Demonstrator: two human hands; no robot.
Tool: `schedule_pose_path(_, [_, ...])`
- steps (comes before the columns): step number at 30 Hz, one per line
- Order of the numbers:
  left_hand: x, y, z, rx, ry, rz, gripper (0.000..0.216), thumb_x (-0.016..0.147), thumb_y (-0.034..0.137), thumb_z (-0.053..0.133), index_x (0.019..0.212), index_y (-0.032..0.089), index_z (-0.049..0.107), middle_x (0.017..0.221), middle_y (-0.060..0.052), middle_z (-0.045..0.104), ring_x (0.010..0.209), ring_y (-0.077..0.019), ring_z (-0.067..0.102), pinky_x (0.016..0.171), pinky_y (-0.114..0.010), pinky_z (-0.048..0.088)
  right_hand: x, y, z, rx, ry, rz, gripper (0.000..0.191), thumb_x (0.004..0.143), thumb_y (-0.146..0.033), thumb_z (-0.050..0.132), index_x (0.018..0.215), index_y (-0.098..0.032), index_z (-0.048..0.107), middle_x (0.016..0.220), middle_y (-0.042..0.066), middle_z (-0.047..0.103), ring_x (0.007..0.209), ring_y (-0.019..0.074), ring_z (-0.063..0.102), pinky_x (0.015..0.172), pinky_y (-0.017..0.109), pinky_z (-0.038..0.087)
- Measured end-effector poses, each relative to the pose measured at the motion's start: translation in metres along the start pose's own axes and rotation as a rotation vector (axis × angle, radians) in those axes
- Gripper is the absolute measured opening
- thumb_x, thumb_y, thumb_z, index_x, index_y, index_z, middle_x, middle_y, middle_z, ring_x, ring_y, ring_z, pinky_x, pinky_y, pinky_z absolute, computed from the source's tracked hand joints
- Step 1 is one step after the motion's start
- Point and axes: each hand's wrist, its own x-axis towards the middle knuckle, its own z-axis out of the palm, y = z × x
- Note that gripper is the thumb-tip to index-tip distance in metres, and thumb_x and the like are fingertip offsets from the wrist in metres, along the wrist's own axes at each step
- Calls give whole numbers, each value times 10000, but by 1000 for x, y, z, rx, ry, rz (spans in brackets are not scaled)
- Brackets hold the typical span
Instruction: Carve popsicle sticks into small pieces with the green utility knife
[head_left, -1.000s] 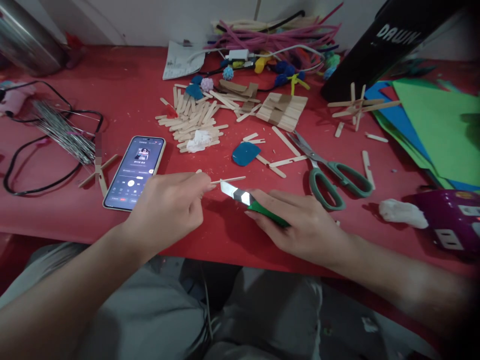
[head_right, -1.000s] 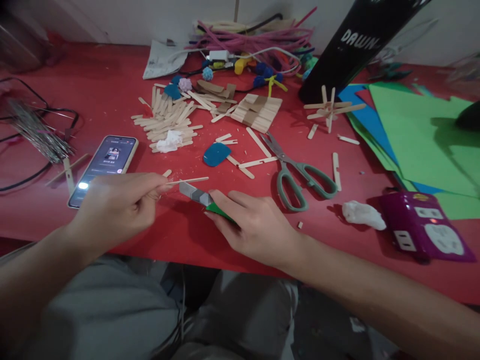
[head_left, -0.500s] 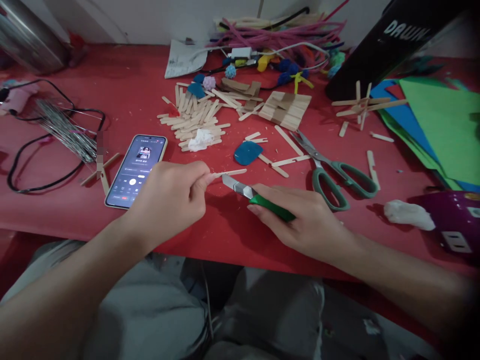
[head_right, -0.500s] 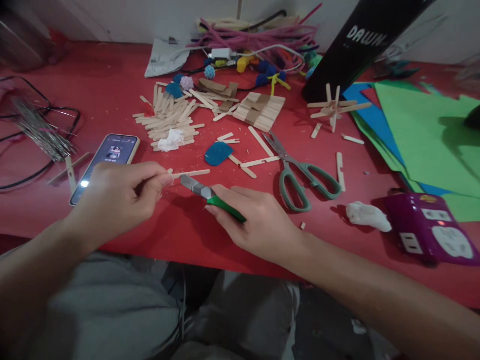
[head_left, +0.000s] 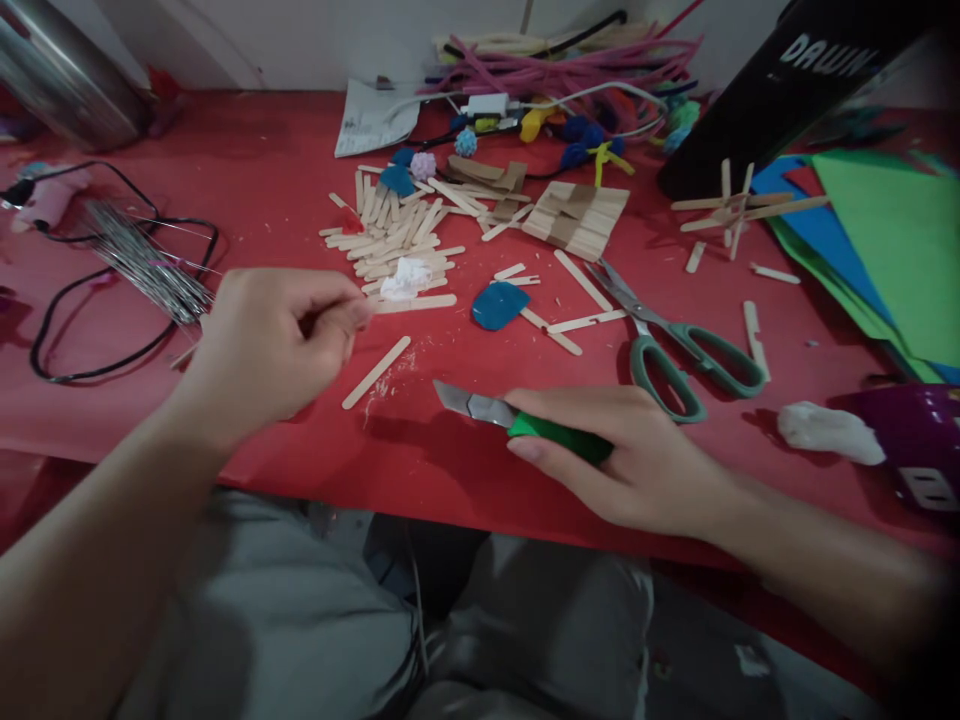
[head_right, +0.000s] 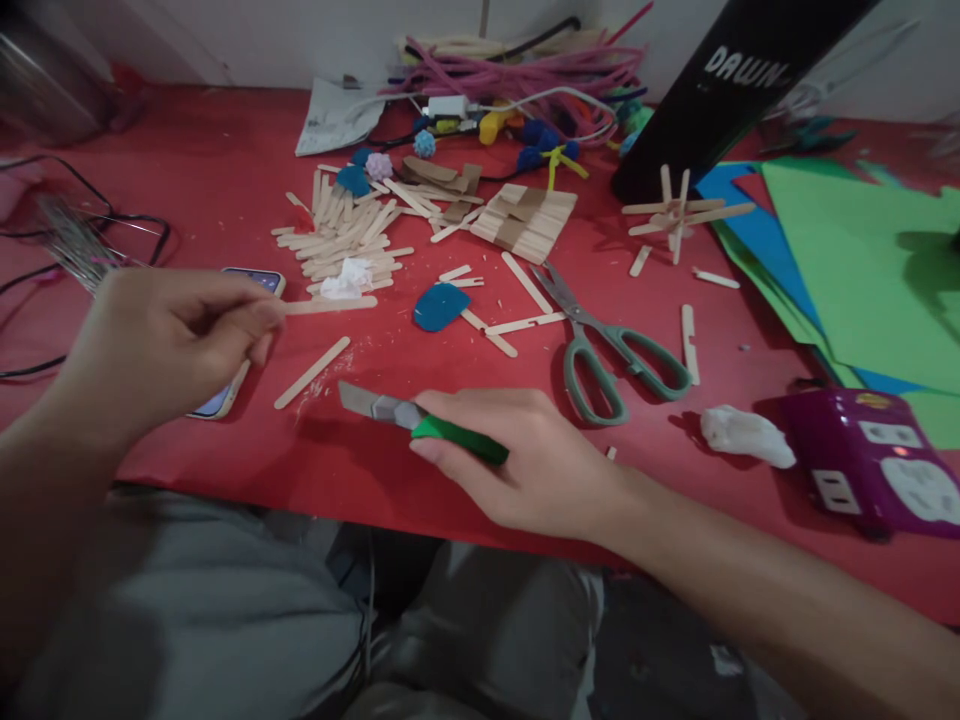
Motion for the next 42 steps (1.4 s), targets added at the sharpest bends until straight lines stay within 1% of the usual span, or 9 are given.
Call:
schedule_pose_path(1, [0, 0, -3, -56, -14, -44, 293, 882, 264, 491, 609, 186, 560, 498, 27, 521, 436, -70, 405, 475, -247, 302, 0, 0, 0, -4, 9, 8, 151, 924, -212, 603, 1062, -185, 658, 870, 32, 755, 715, 133, 708, 664, 203, 537])
schedule_pose_path(2, [0, 1, -5, -86, -64, -64, 293, 890, 269, 482, 622, 187, 566, 501, 26, 536, 437, -71, 421, 478, -241, 318, 1, 1, 0, -16, 23, 13, 143, 925, -213, 602, 1055, -186, 656, 858, 31, 750, 706, 133, 701, 662, 208, 534])
schedule_pose_path(4, [-1, 3, -5, -134, -148, -36, 294, 868, 292, 524, 596, 187, 565, 483, 24, 541, 440, -74, 448, 475, -232, 334, 1, 2, 0, -40, 38, 16, 134, 927, -218, 601, 1047, -188, 651, 852, 34, 746, 707, 140, 697, 658, 218, 530])
schedule_pose_path(6, [-2, 6, -2, -161, -156, -10, 305, 865, 291, 504, 587, 192, 579, 457, 26, 517, 421, -77, 425, 461, -234, 325, 1, 3, 1, -52, 41, 13, 139, 929, -221, 600, 1056, -188, 646, 867, 40, 748, 717, 145, 697, 658, 223, 527])
schedule_pose_path(13, [-4, 11, 3, -161, -144, 1, 260, 852, 299, 513, 644, 197, 630, 494, 25, 509, 471, -89, 414, 472, -240, 312, 2, 2, 2, -61, 16, 5, 141, 942, -237, 583, 1050, -169, 642, 808, 43, 722, 696, 152, 676, 646, 240, 514])
schedule_pose_path(20, [-4, 14, 3, -144, -178, 30, 307, 875, 318, 518, 612, 179, 592, 512, 31, 496, 483, -73, 404, 479, -235, 304, 4, 2, 2, -54, -9, 49, 144, 957, -261, 561, 1008, -160, 650, 766, 33, 693, 654, 138, 630, 633, 241, 486])
schedule_pose_path(28, [-4, 14, 5, -130, -192, 47, 299, 855, 274, 514, 571, 195, 564, 487, 30, 491, 468, -87, 390, 475, -254, 291, 5, 2, 1, -91, -51, 73, 166, 965, -280, 536, 966, -165, 655, 730, 36, 679, 637, 149, 621, 600, 245, 471])
schedule_pose_path(35, [-3, 14, 5, -109, -171, 100, 312, 851, 250, 515, 547, 191, 554, 462, 37, 481, 436, -80, 372, 450, -245, 275, 2, 4, 3, -143, -33, 56, 193, 960, -286, 546, 1056, -171, 668, 829, 68, 740, 728, 184, 697, 670, 268, 533])
schedule_pose_path(42, [-5, 14, 8, -24, -134, 164, 275, 855, 248, 523, 652, 179, 695, 461, 39, 500, 437, -70, 344, 450, -235, 250, 1, 3, 4, -152, -44, 60, 212, 961, -275, 551, 1068, -138, 672, 847, 79, 740, 738, 187, 703, 683, 275, 542])
